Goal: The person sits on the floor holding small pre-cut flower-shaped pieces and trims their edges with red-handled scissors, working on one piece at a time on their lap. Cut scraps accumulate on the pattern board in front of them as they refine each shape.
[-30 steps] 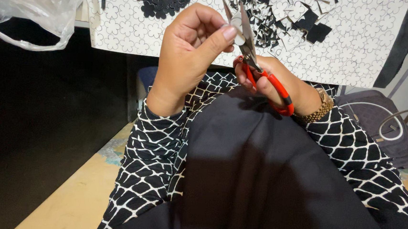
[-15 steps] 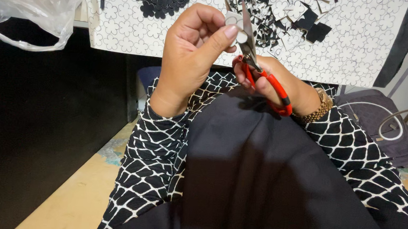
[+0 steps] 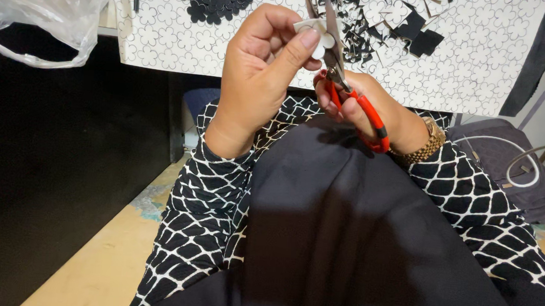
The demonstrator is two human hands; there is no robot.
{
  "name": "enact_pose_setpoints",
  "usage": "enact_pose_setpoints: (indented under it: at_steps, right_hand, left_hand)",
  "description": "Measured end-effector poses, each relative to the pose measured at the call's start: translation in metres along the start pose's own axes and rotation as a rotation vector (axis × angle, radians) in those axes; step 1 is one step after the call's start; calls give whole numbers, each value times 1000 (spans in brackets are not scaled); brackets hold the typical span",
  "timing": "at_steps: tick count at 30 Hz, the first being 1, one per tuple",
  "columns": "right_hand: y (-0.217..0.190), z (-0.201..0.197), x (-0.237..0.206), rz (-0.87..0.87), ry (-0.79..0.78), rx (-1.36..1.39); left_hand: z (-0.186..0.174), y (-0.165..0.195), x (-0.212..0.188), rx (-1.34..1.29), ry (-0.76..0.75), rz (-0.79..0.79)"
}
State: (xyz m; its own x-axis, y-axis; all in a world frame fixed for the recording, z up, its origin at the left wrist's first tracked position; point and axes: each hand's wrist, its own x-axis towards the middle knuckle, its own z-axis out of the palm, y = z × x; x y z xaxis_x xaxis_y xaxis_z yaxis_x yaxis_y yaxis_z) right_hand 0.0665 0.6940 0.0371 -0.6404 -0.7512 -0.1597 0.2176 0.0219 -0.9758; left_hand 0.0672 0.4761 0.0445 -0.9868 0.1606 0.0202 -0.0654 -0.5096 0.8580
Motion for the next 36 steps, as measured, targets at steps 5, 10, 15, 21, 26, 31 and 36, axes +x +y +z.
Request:
enact_pose_setpoints:
  at_steps: [5,10,15,21,26,31,36]
  right_hand:
    - [1,1,-2,-6,42,-32]
    - [3,2,-4,-2,79,-53]
    - [5,2,-5,-22,86,-83]
    - [9,4,-3,-44,106,-19]
    - [9,4,-6,-31,121,9]
    - [11,3,-4,-28,119,-24]
    - [13,1,-5,-45,126,-58]
  left_hand:
    - [0,1,0,5,-5,4]
    - [1,-1,1,51,-12,-8]
    - [1,0,0,90,-10,14]
    - [1,-1,1,82,4,15]
    - [1,-2,2,77,12,16]
    - [-1,-1,1,63,27,14]
    - [-2,-1,0,43,36,23]
